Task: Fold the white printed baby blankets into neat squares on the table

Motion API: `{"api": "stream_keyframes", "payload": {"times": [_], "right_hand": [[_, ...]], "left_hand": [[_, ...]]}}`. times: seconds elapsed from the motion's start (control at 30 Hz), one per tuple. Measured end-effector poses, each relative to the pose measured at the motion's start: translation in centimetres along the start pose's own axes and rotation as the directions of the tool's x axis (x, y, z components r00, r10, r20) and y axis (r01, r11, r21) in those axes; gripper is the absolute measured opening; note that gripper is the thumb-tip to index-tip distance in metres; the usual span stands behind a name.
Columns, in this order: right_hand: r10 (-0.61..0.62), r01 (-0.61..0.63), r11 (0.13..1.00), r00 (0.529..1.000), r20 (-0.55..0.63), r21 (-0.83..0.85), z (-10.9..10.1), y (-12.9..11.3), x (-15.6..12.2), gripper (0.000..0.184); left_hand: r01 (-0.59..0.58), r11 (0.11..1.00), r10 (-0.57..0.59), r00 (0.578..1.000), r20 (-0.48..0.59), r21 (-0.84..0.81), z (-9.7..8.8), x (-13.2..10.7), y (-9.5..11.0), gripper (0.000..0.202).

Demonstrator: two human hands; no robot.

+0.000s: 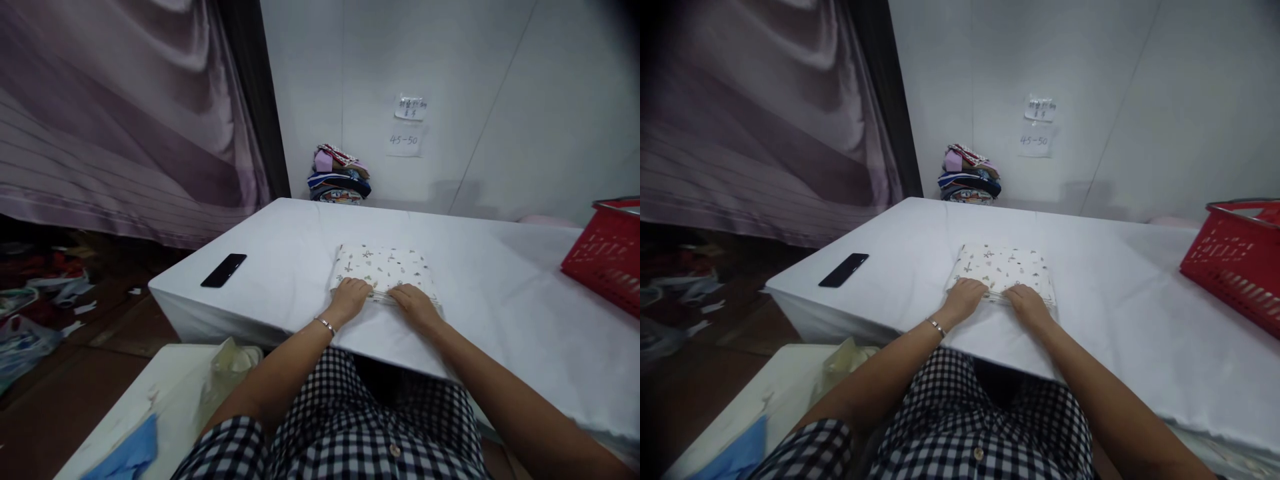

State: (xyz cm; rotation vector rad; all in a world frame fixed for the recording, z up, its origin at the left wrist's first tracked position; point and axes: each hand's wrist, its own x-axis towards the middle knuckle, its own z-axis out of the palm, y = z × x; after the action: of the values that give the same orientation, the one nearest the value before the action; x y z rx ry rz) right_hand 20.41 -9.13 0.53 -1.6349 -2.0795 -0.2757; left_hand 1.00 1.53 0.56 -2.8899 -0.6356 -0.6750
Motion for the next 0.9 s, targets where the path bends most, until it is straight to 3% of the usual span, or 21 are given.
{"api": "stream_keyframes", "payload": {"times": [0.27,0.4,0.63,0.9], "right_hand": [[0.036,-0.036,0.999,0.999,-0.014,0.013,0.4,0.1,0.0,0.034],[0.054,-0.053,0.998,0.998,-0.029,0.035,0.5,0.1,0.0,0.032],[0.044,-0.044,0.999,0.999,0.023,0.013,0.2,-0.2,1.0,0.031],[-0.016,0.017,1.000,0.997,0.073,-0.012,1.3,-0.8,2.9,0.031]], "left_hand": [[0.092,0.996,-0.092,0.996,-0.013,0.012,-0.7,-2.2,-3.1,0.020],[0.171,0.983,-0.176,0.982,-0.063,-0.070,-1.4,-3.1,-4.0,0.022],[0.248,0.925,-0.281,0.956,-0.078,-0.288,-2.2,-3.5,-4.5,0.016],[0.307,0.885,-0.338,0.941,-0.030,-0.350,-2.2,-2.9,-4.4,0.017]]}}
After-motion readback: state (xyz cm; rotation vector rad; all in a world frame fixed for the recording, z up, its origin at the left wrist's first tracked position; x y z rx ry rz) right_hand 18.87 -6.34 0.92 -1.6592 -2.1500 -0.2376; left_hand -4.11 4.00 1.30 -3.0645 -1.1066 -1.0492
